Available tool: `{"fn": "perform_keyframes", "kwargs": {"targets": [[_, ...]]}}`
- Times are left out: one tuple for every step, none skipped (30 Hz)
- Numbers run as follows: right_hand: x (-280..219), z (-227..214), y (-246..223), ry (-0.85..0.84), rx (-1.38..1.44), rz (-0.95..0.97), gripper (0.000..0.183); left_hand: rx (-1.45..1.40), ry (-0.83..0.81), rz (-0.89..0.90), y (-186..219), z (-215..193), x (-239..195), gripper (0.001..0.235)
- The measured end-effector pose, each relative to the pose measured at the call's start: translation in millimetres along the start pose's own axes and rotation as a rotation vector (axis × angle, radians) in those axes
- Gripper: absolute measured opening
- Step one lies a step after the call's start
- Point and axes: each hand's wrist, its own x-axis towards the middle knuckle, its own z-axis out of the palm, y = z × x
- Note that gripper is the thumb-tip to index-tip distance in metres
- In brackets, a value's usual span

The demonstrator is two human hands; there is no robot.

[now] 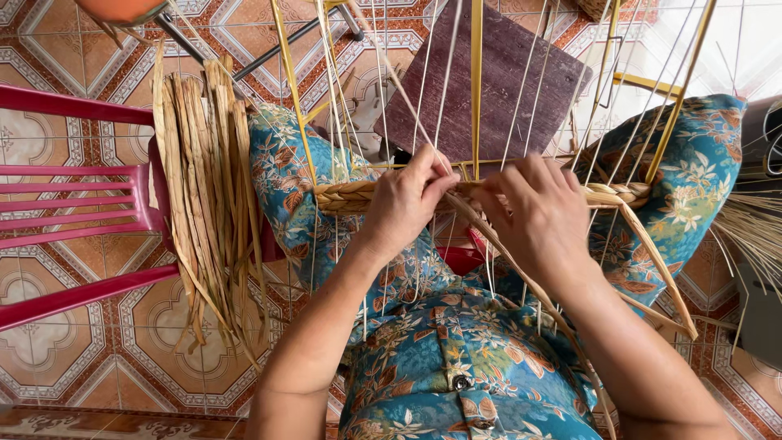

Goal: The person weaves a basket by hand using dried palm leaves on a floor-based loom. They repeatedly interlace the leaves through vertical warp strands, occasionally reaching for more material from a nearby pile.

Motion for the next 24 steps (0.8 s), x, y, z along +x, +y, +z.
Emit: {"fn": "perform_keyframes", "kwargs": {"targets": [[-10.7,0.4,-0.2,-0.059,-0.032,-0.010,0.029,-0.003,-0.011,-0.035,2.0,-0.8,1.7,0.017],[-20.3,2.6,-0.8,-0.117,-0.064,-0.020,0.034,-0.041,-0.063,-0.121,4.1,-1.8,3.4,0.018],[-27.0,4.5,-0.3,-0.173,-0.097,-0.028,0.038,-0.078,-0.116,-0.204,6.0,-4.7,5.6,0.019],[-31.0,5.2,1.8,-0.198,-0.053,-0.055,0.034,-0.115,-0.169,-0.287,7.8,-7.9,7.8,0.020],[-32.1,4.1,5.6,-0.222,-0.010,-0.081,0.030,-0.152,-0.202,-0.291,9.0,-10.4,10.0,0.017],[-31.5,0.0,10.5,-0.246,0.033,-0.108,0.026,-0.189,-0.236,-0.296,9.1,-13.5,11.9,0.014],[-28.8,-7.1,17.0,-0.228,0.013,-0.137,0.025,-0.226,-0.267,-0.305,8.7,-14.9,11.9,0.012],[-22.6,-16.6,25.9,-0.209,-0.007,-0.166,0.025,-0.213,-0.287,-0.237,7.5,-15.3,11.4,0.014],[-16.6,-26.5,32.2,-0.188,-0.029,-0.193,0.026,-0.198,-0.308,-0.166,5.3,-14.6,11.4,0.016],[-10.1,-35.4,35.8,-0.210,-0.101,-0.138,0.024,-0.183,-0.329,-0.094,2.7,-12.8,10.5,0.019],[-4.4,-45.8,38.8,-0.229,-0.176,-0.085,0.022,-0.069,-0.272,-0.020,0.1,-8.3,10.1,0.016],[-3.8,-56.8,37.8,-0.109,-0.159,-0.087,0.020,0.045,-0.213,0.054,-1.0,1.2,9.1,0.012],[-3.7,-65.6,35.1,0.010,-0.143,-0.090,0.017,0.158,-0.152,0.125,-2.7,10.4,7.4,0.010],[-3.0,-69.8,30.5,0.129,-0.126,-0.093,0.015,0.176,-0.077,0.125,-4.9,17.4,4.5,0.009],[-2.2,-68.5,23.5,0.102,-0.088,-0.092,0.014,0.196,-0.002,0.125,-6.2,24.9,0.9,0.009],[-1.9,-64.4,15.7,0.074,-0.050,-0.092,0.012,0.215,0.072,0.126,-8.1,29.2,-2.5,0.010],[-1.7,-59.4,9.4,0.048,-0.012,-0.087,0.011,0.187,0.098,0.140,-9.5,31.9,-5.8,0.009],[2.8,-51.5,6.6,0.067,-0.081,-0.086,0.016,0.159,0.124,0.155,-10.1,34.1,-8.2,0.009],[8.4,-41.0,3.7,0.086,-0.150,-0.085,0.021,0.130,0.150,0.170,-10.4,34.3,-9.9,0.008],[11.1,-33.1,2.1,0.105,-0.220,-0.084,0.027,0.145,0.158,0.149,-9.7,34.6,-11.6,0.009],[11.8,-26.4,1.1,-0.027,-0.201,-0.072,0.021,0.160,0.167,0.125,-8.7,34.2,-12.9,0.010],[10.8,-18.7,-2.4,-0.158,-0.182,-0.060,0.017,0.175,0.176,0.102,-7.5,33.6,-14.1,0.011],[8.3,-14.0,-3.7,-0.291,-0.162,-0.048,0.015,0.180,0.209,0.129,-5.7,33.7,-15.1,0.011],[4.7,-11.8,-3.5,-0.328,-0.011,-0.034,0.014,0.184,0.242,0.156,-4.3,33.4,-16.0,0.012]]}}
